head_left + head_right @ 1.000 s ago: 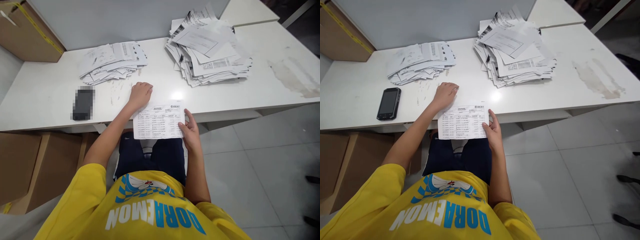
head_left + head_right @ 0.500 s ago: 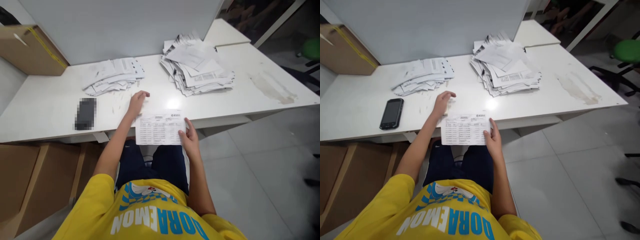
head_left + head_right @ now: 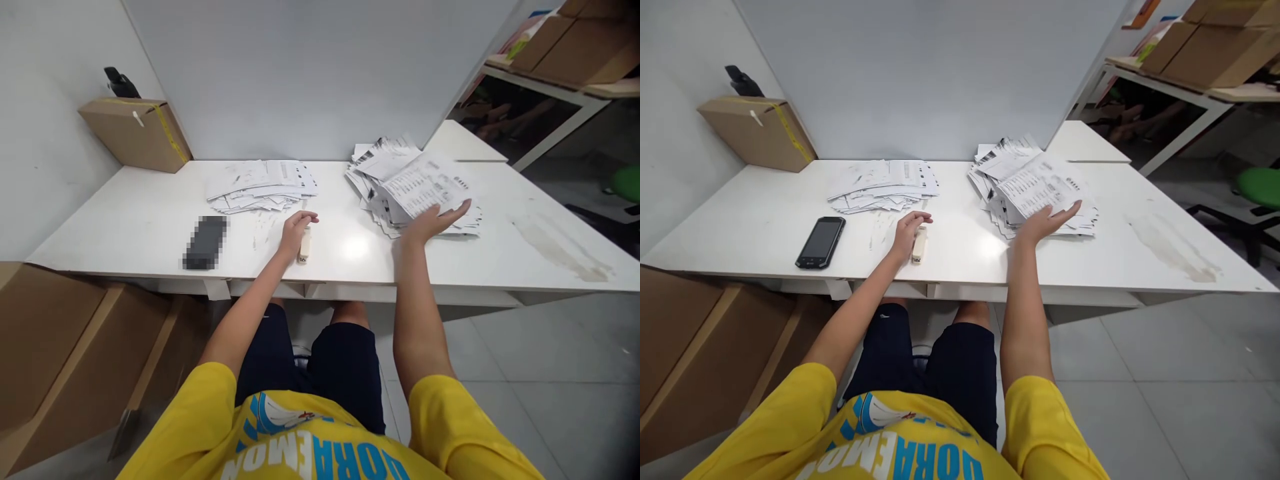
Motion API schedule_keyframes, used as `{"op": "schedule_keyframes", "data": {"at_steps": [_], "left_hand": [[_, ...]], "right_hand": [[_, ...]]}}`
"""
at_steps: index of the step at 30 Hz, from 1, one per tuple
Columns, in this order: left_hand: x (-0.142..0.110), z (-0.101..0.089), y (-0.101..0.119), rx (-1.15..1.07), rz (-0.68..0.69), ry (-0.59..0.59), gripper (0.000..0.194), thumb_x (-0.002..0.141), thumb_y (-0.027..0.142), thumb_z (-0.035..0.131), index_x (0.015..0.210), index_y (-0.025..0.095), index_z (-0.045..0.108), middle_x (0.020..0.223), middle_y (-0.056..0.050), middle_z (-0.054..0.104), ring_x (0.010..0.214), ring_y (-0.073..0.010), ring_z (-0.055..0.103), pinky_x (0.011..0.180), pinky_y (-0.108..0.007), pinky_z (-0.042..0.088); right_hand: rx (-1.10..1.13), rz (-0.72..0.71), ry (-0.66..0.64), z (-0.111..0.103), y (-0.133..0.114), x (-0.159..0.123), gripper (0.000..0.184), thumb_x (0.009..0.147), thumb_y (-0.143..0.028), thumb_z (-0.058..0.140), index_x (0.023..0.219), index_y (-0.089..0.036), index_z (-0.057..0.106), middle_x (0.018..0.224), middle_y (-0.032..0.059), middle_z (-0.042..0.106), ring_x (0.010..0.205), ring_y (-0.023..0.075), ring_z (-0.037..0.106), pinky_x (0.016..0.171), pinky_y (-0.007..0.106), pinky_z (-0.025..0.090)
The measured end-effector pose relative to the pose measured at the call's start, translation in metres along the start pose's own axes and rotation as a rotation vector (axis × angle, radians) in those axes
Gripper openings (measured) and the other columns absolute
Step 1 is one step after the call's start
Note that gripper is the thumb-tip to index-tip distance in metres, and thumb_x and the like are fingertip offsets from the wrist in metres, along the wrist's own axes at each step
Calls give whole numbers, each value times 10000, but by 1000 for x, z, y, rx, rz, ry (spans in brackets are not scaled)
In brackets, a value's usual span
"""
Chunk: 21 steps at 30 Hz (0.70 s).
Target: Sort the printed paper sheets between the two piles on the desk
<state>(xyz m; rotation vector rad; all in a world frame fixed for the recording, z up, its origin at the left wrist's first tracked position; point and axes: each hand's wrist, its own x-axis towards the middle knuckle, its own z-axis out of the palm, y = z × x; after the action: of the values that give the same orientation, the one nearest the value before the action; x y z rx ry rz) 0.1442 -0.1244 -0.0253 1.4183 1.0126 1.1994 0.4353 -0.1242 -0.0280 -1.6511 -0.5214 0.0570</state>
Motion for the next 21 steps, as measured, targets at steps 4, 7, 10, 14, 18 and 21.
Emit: {"op": "schedule_keyframes", "data": {"at_steps": [4, 7, 10, 14, 18, 21], "left_hand": [[2, 1, 0, 5, 46, -4, 201, 890, 265, 523, 925, 198, 709, 945, -61, 769, 1014, -216, 674, 922, -342, 495], [6, 3, 0, 28, 64, -36, 187, 866, 256, 540, 890, 194, 714, 904, -60, 764, 983, -222, 674, 939, -357, 482], [10, 3, -1, 56, 62, -52, 180, 854, 238, 541, 854, 196, 716, 867, -54, 761, 956, -224, 679, 944, -366, 483], [10, 4, -5, 58, 53, 2, 187, 872, 241, 527, 851, 201, 709, 866, -48, 759, 950, -214, 691, 932, -356, 498], [6, 0, -10, 48, 15, 130, 209, 911, 236, 463, 883, 205, 668, 930, -56, 744, 972, -204, 716, 891, -338, 529], [17, -22, -9, 337, 192, 81, 240, 918, 196, 435, 939, 215, 674, 1024, -81, 744, 1054, -227, 695, 976, -389, 520]], "right_hand": [[-129, 113, 2, 15, 15, 30, 695, 897, -60, 187, 1588, -21, 112, 1677, 246, 197, 1589, 208, 237, 1272, 441, 261], [-97, -86, -26, 19, 20, 36, 631, 931, -100, 158, 1542, -26, 298, 1582, 239, 370, 1532, 215, 349, 1254, 468, 286], [-106, -291, -82, 27, 20, 36, 590, 980, -200, 197, 1530, -93, 380, 1520, 206, 450, 1488, 233, 404, 1224, 511, 323], [-267, -196, -73, 36, 23, 33, 575, 952, -240, 345, 1501, -100, 442, 1469, 235, 498, 1433, 305, 445, 1196, 544, 334], [-438, -26, -56, 33, 28, 27, 610, 930, -340, 490, 1496, -111, 463, 1603, 286, 316, 1466, 416, 353, 1182, 621, 285], [-490, 6, -45, 30, 31, 22, 573, 918, -351, 529, 1448, -133, 521, 1708, 249, 76, 1531, 433, 243, 1214, 618, 230]]}}
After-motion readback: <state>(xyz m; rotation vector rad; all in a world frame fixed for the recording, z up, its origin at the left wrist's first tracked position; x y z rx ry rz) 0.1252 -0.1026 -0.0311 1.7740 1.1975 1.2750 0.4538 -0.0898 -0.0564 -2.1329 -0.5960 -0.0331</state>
